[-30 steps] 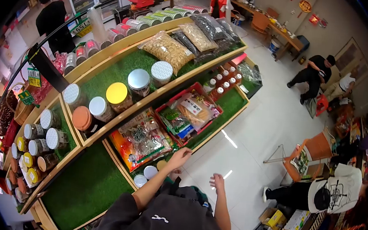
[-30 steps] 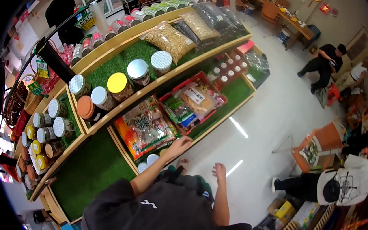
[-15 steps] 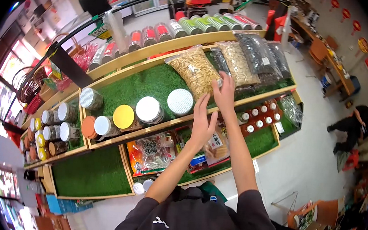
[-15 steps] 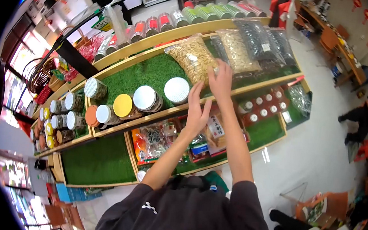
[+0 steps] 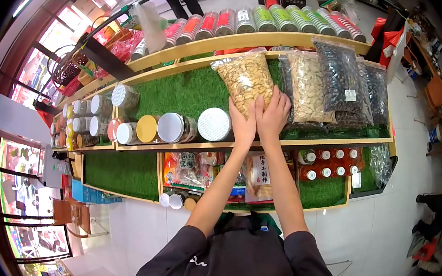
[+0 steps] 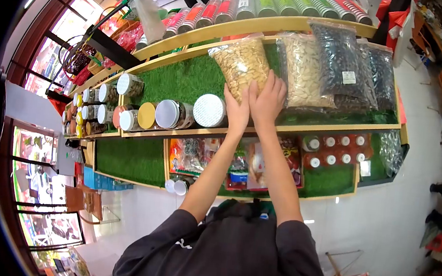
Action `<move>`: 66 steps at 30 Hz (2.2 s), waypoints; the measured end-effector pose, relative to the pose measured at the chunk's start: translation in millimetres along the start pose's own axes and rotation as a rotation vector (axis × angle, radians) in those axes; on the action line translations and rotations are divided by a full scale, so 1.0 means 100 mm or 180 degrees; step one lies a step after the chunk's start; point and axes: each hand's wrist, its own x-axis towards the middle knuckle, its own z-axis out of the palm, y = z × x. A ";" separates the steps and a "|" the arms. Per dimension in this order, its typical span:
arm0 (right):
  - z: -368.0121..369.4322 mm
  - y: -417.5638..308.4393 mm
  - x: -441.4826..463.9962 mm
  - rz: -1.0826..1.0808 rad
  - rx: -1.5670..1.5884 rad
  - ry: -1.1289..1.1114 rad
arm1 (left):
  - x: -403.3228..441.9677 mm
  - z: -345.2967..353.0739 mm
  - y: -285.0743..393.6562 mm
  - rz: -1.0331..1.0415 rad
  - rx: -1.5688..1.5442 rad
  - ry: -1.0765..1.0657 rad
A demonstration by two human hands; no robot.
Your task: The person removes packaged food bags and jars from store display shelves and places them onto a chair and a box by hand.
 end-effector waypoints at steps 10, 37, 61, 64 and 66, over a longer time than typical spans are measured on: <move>0.04 0.00 -0.01 0.0124 0.0020 -0.0054 | 0.14 -0.03 0.12 -0.0820 -0.1062 -0.0195; -1.61 -0.79 -0.76 0.1415 0.4198 -0.0853 | -1.43 -1.39 1.78 0.0306 0.0049 -0.1166; -1.06 -2.02 -2.68 0.1771 0.3421 -0.5295 | -3.40 -4.13 0.27 -0.0800 -0.1901 -0.0339; -0.89 -2.40 -3.25 0.1510 0.3523 -0.5109 | -3.64 -4.59 0.09 -0.0576 -0.1973 -0.0010; -0.81 -2.77 -3.58 0.1547 0.3414 -0.5264 | -3.83 -4.88 -0.16 -0.0700 -0.1886 0.0209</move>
